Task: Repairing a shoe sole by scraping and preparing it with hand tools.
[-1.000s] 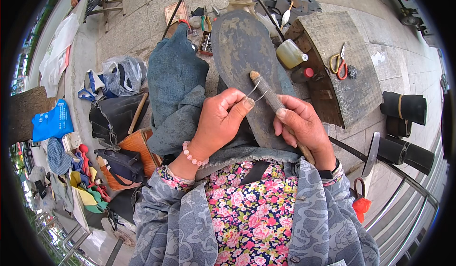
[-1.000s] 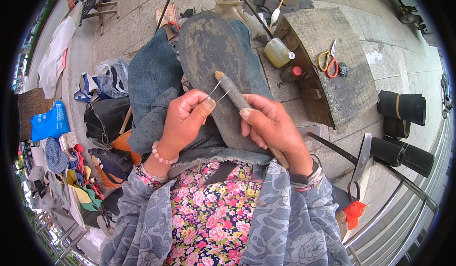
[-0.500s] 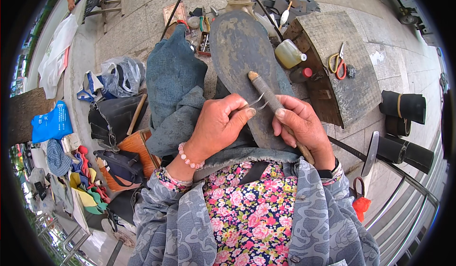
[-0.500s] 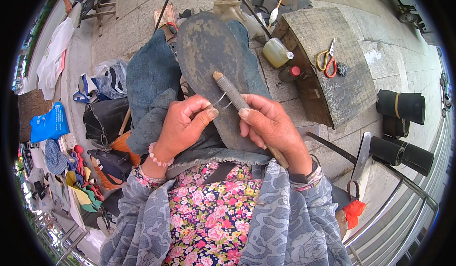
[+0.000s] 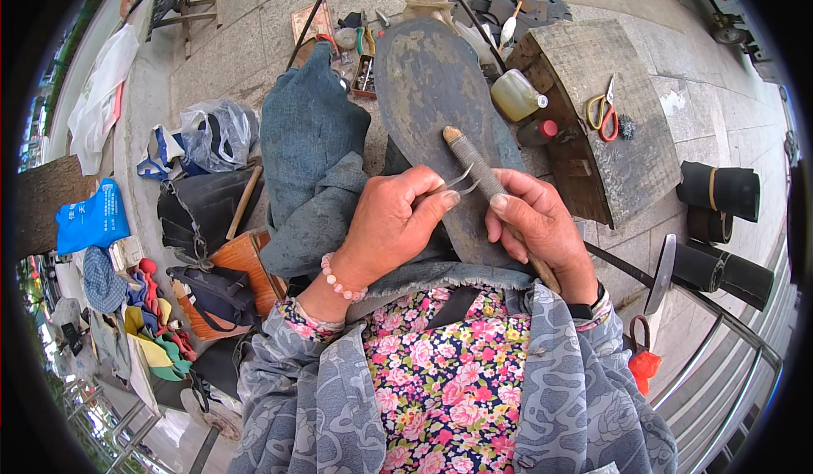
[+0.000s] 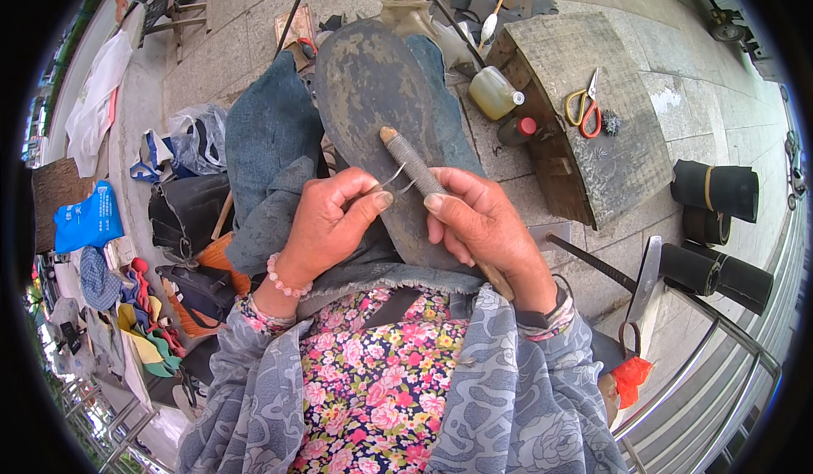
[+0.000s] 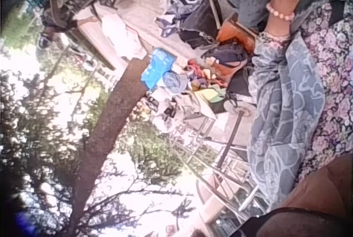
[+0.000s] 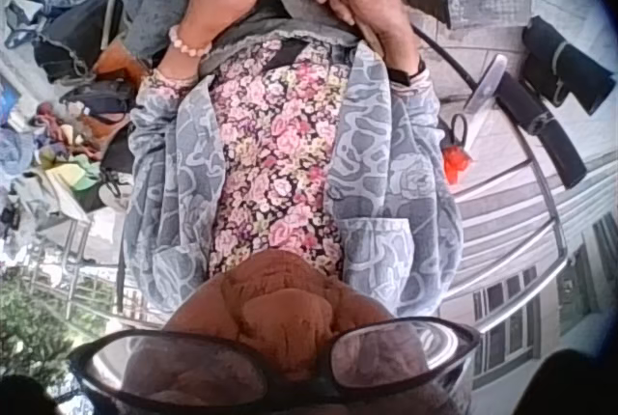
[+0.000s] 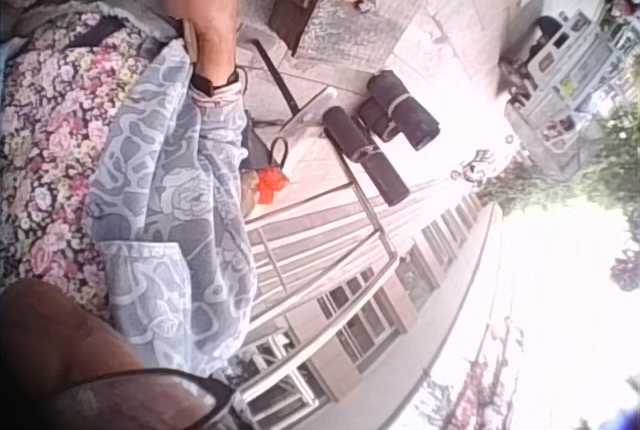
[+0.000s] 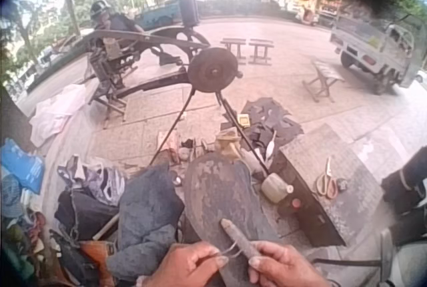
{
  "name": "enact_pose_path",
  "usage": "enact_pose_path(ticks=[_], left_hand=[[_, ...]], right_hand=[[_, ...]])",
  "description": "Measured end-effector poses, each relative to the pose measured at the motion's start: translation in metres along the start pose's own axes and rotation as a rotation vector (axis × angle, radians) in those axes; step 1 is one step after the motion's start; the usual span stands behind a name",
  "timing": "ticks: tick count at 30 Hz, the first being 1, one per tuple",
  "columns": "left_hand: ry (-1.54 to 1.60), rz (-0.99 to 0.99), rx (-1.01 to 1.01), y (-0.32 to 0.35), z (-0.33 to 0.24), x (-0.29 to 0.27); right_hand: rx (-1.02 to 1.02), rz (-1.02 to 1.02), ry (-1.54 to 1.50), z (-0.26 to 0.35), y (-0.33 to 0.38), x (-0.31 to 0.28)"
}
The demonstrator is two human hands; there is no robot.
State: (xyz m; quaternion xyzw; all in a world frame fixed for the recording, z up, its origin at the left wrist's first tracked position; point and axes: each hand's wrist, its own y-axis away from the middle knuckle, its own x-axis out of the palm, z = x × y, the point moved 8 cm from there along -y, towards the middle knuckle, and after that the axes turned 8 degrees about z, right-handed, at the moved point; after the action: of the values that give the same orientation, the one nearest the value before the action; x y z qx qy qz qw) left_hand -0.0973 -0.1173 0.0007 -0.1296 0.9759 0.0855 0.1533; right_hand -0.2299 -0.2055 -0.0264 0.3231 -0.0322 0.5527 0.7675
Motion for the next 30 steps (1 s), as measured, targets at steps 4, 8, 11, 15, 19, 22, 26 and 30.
enact_pose_path(ticks=[4,8,11,15,19,22,26,30], left_hand=[[0.003,-0.024,0.001,0.000,0.001,0.001],[-0.030,-0.034,-0.009,0.000,0.002,0.001],[-0.094,-0.074,0.049,0.001,-0.003,0.000],[-0.126,-0.095,0.090,0.000,-0.006,-0.001],[-0.113,-0.068,0.081,-0.001,-0.005,-0.001],[-0.047,-0.028,0.009,-0.001,0.003,0.001],[-0.006,-0.023,-0.017,-0.001,0.005,0.003],[-0.045,-0.028,0.001,-0.001,0.000,0.003]], right_hand=[[0.002,-0.018,0.008,0.002,0.000,0.002],[0.009,-0.043,0.023,0.000,0.001,0.001],[0.011,-0.045,0.051,0.003,0.001,0.003],[0.011,-0.052,0.081,0.005,0.001,0.003],[0.008,-0.042,0.099,0.005,0.000,0.002],[0.023,-0.054,0.087,0.003,0.000,0.002],[0.008,-0.048,0.123,0.002,0.000,0.004],[0.014,-0.073,0.116,0.002,0.001,0.003]])
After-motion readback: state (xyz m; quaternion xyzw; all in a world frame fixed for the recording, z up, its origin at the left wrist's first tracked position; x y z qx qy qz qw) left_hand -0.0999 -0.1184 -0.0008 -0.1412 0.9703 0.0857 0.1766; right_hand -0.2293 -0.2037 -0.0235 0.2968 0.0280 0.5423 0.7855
